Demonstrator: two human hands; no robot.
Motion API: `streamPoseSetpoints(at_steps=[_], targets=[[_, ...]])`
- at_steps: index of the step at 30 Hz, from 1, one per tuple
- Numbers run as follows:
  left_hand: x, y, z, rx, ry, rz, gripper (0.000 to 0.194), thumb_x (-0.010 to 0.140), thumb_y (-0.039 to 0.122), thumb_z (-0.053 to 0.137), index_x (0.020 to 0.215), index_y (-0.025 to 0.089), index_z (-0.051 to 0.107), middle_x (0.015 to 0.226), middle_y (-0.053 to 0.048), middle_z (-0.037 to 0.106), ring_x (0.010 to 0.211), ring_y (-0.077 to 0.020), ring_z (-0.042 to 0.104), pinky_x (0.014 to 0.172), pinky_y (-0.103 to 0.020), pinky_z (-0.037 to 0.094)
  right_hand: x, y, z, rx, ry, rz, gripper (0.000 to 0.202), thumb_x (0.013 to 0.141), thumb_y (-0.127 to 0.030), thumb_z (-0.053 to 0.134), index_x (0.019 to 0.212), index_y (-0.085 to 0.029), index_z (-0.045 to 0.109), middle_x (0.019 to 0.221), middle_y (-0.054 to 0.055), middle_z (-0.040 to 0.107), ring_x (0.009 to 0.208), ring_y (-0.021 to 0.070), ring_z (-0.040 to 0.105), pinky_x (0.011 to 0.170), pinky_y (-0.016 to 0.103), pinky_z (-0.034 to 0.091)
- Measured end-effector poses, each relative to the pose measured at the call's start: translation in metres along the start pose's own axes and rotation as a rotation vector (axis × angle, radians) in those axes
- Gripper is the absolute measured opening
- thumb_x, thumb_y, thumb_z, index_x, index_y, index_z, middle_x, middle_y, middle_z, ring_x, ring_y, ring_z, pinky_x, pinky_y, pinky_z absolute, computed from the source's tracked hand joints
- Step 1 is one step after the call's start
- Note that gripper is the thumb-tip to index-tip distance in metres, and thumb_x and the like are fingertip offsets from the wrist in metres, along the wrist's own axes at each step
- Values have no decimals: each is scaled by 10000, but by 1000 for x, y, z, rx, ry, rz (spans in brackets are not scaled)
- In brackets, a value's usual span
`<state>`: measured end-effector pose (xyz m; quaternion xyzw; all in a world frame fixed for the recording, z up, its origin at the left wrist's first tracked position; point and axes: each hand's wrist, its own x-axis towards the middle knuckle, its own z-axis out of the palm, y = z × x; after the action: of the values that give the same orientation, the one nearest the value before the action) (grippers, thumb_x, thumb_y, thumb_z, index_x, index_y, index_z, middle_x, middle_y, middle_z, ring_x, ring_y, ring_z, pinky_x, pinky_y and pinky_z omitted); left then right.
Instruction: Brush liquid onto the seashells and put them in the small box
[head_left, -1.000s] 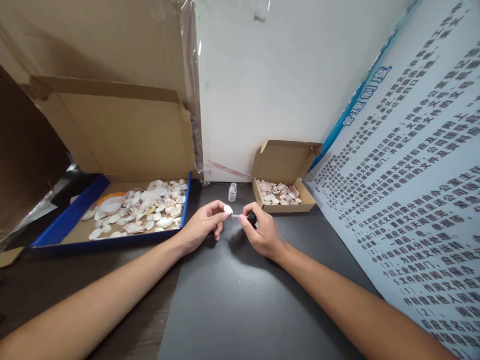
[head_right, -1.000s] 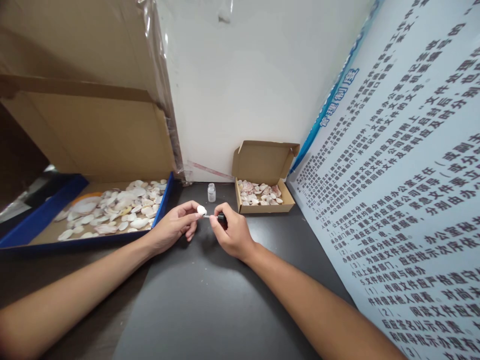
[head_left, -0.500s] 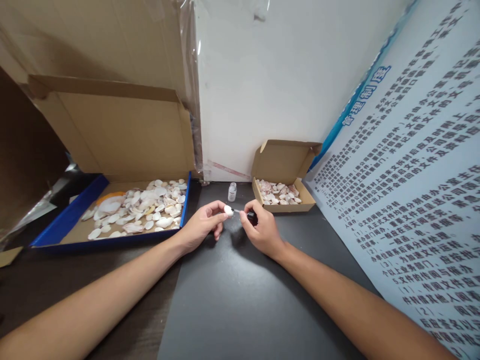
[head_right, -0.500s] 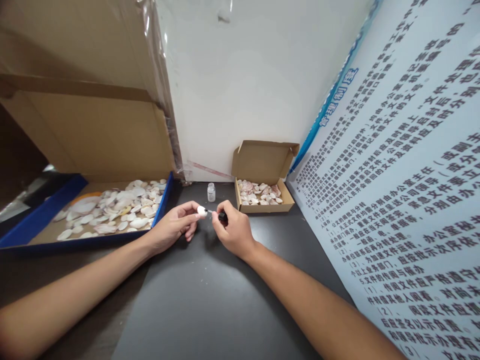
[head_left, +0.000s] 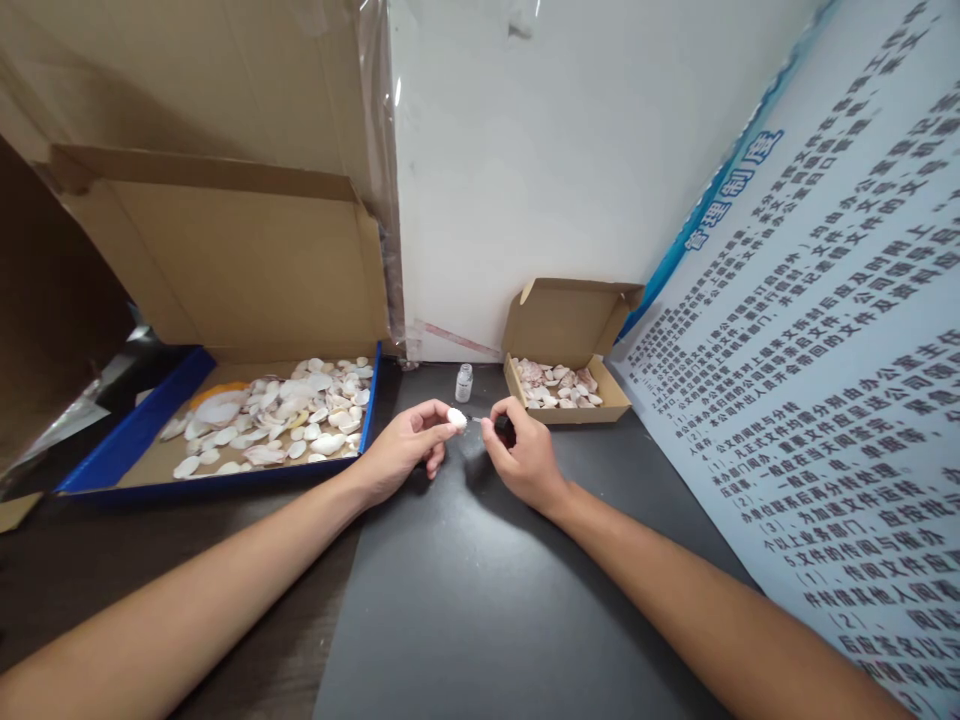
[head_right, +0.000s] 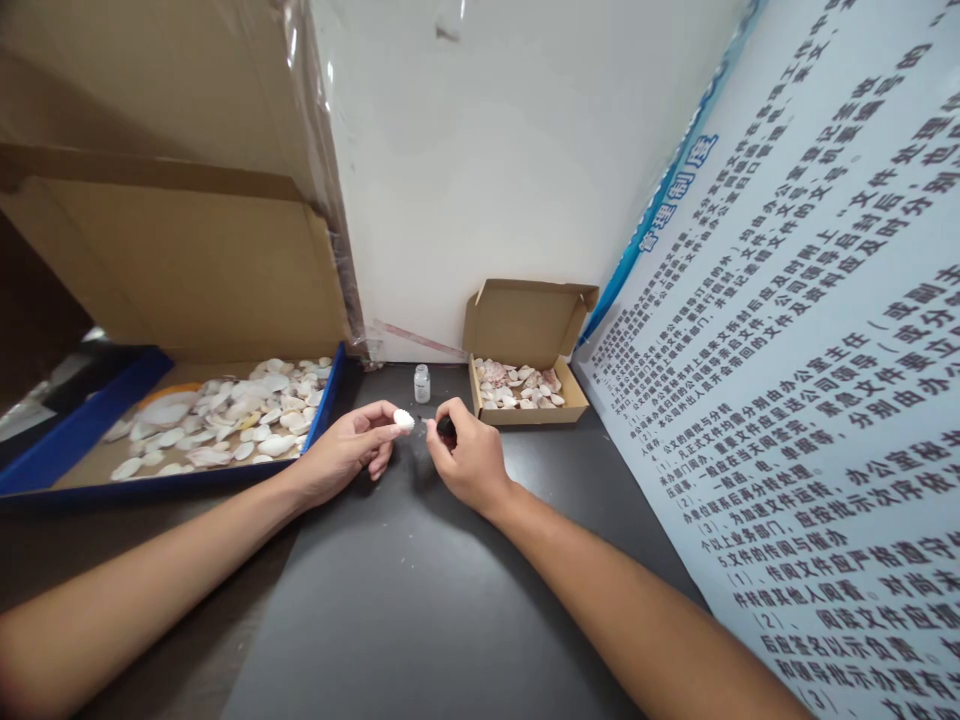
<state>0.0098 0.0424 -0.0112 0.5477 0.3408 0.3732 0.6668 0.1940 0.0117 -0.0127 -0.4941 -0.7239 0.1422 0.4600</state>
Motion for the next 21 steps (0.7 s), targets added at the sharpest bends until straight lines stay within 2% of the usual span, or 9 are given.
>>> streamPoseSetpoints(at_steps=[6, 10, 14, 18, 21], targets=[[-1, 5, 2, -33, 7, -17, 218, 793, 345, 658, 863, 177, 539, 559, 78, 470, 399, -48, 383, 401, -169, 342, -1, -2, -1, 43, -62, -55, 116, 901, -289, 490, 821, -205, 476, 649, -44, 473, 518, 97, 446, 531, 210, 354], [-2, 7, 3, -38, 27, -25, 199, 781, 328, 652, 835, 175, 538, 508, 81, 459, 387, -55, 375, 394, -171, 322, 0, -2, 0, -30, -21, -14, 115, 906, -297, 483, 833, -208, 486, 638, -44, 479, 514, 103, 452, 530, 218, 347], [-2, 7, 3, -42, 22, -26, 194, 781, 320, 649, 841, 176, 534, 505, 78, 471, 387, -54, 378, 390, -165, 292, -1, -2, 0, 8, -50, -32, 137, 917, -318, 475, 837, -208, 485, 628, -45, 475, 502, 103, 449, 519, 214, 347], [-2, 8, 4, -67, 40, -23, 198, 778, 317, 654, 847, 175, 536, 518, 81, 475, 386, -50, 380, 390, -165, 305, 0, -1, 0, -87, -25, -7, 120, 909, -301, 489, 837, -206, 502, 662, -34, 515, 522, 105, 467, 540, 220, 342], [-2, 8, 3, -72, 36, -25, 190, 783, 312, 650, 844, 173, 536, 516, 83, 466, 387, -49, 380, 392, -165, 320, 1, -1, 0, -58, -36, 14, 111, 911, -299, 483, 852, -206, 491, 643, -42, 494, 514, 105, 462, 532, 218, 343]])
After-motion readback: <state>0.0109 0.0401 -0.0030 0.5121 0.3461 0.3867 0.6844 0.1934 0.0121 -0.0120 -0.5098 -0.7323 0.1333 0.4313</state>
